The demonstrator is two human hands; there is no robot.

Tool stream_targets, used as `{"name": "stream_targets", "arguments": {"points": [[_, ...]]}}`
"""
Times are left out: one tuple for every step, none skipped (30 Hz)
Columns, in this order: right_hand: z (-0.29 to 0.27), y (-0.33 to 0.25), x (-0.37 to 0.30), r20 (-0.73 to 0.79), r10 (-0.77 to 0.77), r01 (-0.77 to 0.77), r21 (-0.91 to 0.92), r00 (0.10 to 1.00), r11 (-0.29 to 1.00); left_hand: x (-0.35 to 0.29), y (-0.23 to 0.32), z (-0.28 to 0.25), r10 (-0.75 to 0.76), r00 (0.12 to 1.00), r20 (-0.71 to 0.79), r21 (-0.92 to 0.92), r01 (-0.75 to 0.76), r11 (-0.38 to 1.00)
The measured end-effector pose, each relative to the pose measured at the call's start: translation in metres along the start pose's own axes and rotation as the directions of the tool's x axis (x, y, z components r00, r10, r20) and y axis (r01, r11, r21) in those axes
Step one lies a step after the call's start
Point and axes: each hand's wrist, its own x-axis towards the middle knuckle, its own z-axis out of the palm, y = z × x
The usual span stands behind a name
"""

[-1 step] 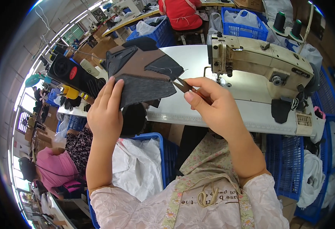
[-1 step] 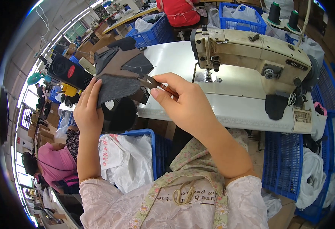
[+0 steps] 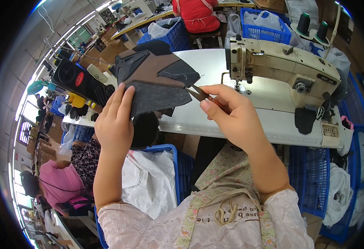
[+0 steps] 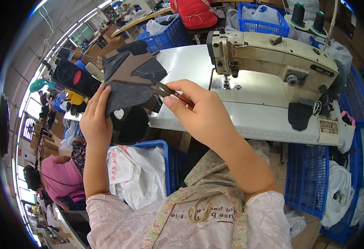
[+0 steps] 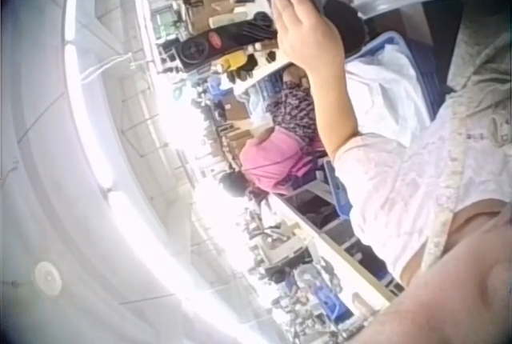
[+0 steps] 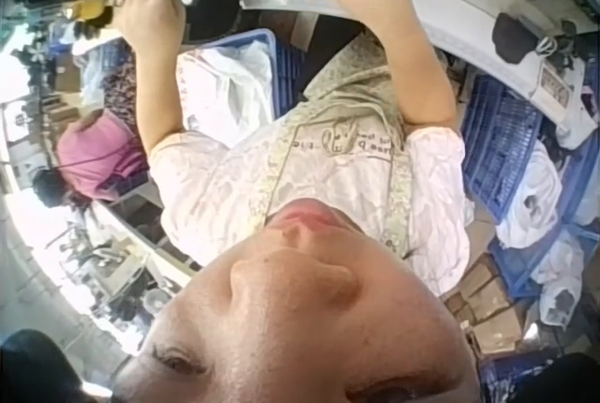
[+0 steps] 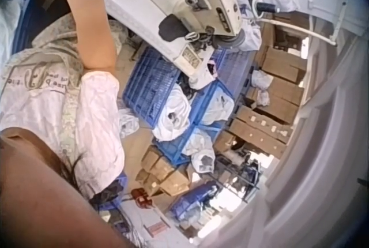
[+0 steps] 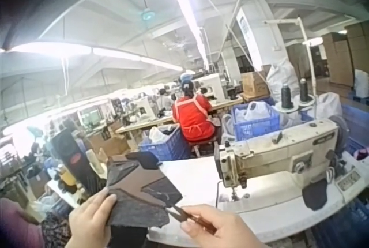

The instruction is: The recorder is using a sewing machine to stitch together leather components for shoe manufacturing.

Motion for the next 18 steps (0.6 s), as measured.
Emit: {"name": "stream_targets", "arguments": {"points": [[0.000, -0.001, -0.001, 0.002, 0.013, -0.013, -0.011, 1.000, 1.000, 0.000, 0.000, 0.000, -0.001, 1.000, 0.001, -0.002, 0.001, 1.000], [0.000, -0.001, -0.001, 0.002, 0.014, -0.014, -0.013, 1.000, 1.000, 0.000, 0.001, 0.000, 0.003, 1.000, 0.004, -0.004, -0.003, 1.000], [-0.001, -0.001, 0.001, 0.004, 0.020, -0.020, -0.011, 1.000, 1.000, 0.002, 0.001, 0.000, 0.008, 1.000, 0.004, -0.003, -0.008, 1.000], [-0.001, -0.001, 0.003, 0.006, 0.027, -0.027, -0.010, 1.000, 1.000, 0.003, 0.001, 0.000, 0.007, 1.000, 0.001, -0.002, -0.007, 1.000], [-0.002, -0.001, 0.005, 0.006, 0.024, -0.023, -0.011, 1.000, 1.000, 0.005, 0.001, 0.001, 0.011, 1.000, -0.002, -0.003, -0.011, 1.000], [-0.003, -0.001, 0.006, 0.016, 0.023, -0.022, -0.024, 1.000, 0.999, 0.005, 0.002, 0.001, 0.015, 1.000, -0.001, -0.006, -0.015, 1.000], [-0.003, -0.001, 0.007, 0.027, 0.022, -0.021, -0.037, 0.999, 0.999, 0.004, 0.002, 0.001, 0.015, 1.000, -0.001, -0.007, -0.015, 1.000], [-0.003, -0.001, 0.007, 0.026, 0.023, -0.022, -0.037, 0.999, 0.999, 0.004, 0.001, 0.002, 0.017, 1.000, -0.005, -0.007, -0.017, 1.000], [-0.003, 0.000, 0.007, 0.036, 0.008, -0.007, -0.016, 0.999, 1.000, 0.004, 0.001, 0.002, 0.019, 1.000, -0.010, -0.006, -0.019, 1.000], [-0.003, 0.000, 0.008, 0.045, -0.007, 0.006, 0.005, 0.999, 1.000, 0.004, 0.002, 0.002, 0.018, 1.000, -0.009, -0.007, -0.019, 1.000], [-0.003, 0.001, 0.009, 0.045, -0.006, 0.005, 0.005, 0.999, 1.000, 0.005, 0.002, 0.002, 0.018, 1.000, -0.011, -0.005, -0.018, 1.000], [-0.004, 0.001, 0.010, 0.054, -0.007, 0.007, -0.002, 0.998, 1.000, 0.005, 0.002, 0.002, 0.017, 1.000, -0.013, -0.003, -0.017, 1.000], [-0.004, 0.001, 0.011, 0.064, -0.008, 0.009, -0.008, 0.998, 1.000, 0.005, 0.002, 0.002, 0.016, 1.000, -0.012, -0.003, -0.016, 1.000], [-0.005, 0.001, 0.011, 0.064, -0.007, 0.008, -0.008, 0.998, 1.000, 0.005, 0.002, 0.002, 0.016, 1.000, -0.008, -0.005, -0.016, 1.000], [-0.005, 0.000, 0.012, 0.082, 0.004, -0.003, -0.005, 0.997, 1.000, 0.005, 0.002, 0.002, 0.015, 1.000, -0.004, -0.006, -0.015, 1.000], [-0.006, 0.000, 0.013, 0.100, 0.015, -0.015, -0.002, 0.995, 1.000, 0.005, 0.002, 0.003, 0.016, 1.000, -0.004, -0.007, -0.016, 1.000], [-0.007, 0.000, 0.014, 0.099, 0.015, -0.015, -0.003, 0.995, 1.000, 0.005, 0.002, 0.003, 0.018, 1.000, -0.004, -0.005, -0.018, 1.000], [-0.007, 0.000, 0.014, 0.111, 0.016, -0.015, -0.010, 0.994, 1.000, 0.005, 0.001, 0.004, 0.019, 1.000, -0.003, -0.001, -0.019, 1.000]]}}
